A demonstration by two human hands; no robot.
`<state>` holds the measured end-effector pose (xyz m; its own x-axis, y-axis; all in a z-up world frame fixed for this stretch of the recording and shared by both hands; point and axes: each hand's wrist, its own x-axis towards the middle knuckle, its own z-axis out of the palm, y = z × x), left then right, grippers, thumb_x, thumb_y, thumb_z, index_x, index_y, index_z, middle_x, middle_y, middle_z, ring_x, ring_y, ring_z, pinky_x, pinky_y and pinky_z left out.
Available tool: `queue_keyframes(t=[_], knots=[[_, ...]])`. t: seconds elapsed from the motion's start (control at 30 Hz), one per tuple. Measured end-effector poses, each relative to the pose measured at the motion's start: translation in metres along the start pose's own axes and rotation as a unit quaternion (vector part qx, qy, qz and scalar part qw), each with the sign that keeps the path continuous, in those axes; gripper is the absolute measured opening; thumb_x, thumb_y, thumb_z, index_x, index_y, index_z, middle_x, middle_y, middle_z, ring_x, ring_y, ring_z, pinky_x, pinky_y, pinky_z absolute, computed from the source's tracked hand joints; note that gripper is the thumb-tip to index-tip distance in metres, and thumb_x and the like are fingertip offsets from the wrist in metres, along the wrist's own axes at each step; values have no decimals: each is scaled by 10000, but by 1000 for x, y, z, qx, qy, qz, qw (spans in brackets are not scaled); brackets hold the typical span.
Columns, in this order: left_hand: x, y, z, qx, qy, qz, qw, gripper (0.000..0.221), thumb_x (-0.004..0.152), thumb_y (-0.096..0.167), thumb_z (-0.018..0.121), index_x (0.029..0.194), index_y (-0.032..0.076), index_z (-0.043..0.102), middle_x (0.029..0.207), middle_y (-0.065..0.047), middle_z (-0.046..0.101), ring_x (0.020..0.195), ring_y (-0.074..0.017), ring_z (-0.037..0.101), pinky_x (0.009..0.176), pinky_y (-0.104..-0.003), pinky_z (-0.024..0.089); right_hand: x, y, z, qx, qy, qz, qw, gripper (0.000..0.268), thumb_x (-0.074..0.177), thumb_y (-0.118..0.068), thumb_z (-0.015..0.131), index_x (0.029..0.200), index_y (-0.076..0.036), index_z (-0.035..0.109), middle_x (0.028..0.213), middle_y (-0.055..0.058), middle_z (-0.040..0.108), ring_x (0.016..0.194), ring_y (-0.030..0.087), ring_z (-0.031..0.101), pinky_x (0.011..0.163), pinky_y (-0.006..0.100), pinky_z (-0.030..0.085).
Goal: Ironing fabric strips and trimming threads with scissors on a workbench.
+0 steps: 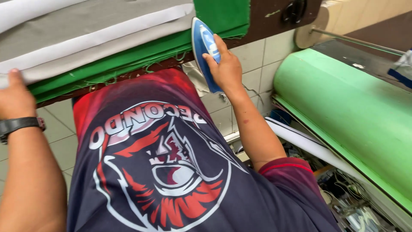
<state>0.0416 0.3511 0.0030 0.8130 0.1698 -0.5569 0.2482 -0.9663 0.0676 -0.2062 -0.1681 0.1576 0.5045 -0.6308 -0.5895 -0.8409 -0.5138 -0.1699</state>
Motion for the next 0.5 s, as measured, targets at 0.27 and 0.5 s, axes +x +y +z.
queue_keyframes(t=[0.27, 0.5], knots=[[22, -17, 8, -250, 34, -37, 967, 515, 903, 578, 870, 1165, 146, 765, 1123, 48, 822, 976, -117, 788, 846, -255, 598, 27, -30, -22, -6, -9, -67, 998, 599, 994, -556, 613, 1525, -349, 427, 1049, 108, 772, 865, 316, 725, 782, 478, 573], [-10, 42, -35, -303, 78, -170, 934, 608, 901, 321, 968, 1122, 226, 410, 986, 0, 571, 710, -150, 570, 632, -336, 437, 52, -68, -19, 69, 40, -62, 995, 540, 975, -491, 692, 1449, -295, 524, 829, -8, 729, 697, 210, 652, 676, 400, 546]])
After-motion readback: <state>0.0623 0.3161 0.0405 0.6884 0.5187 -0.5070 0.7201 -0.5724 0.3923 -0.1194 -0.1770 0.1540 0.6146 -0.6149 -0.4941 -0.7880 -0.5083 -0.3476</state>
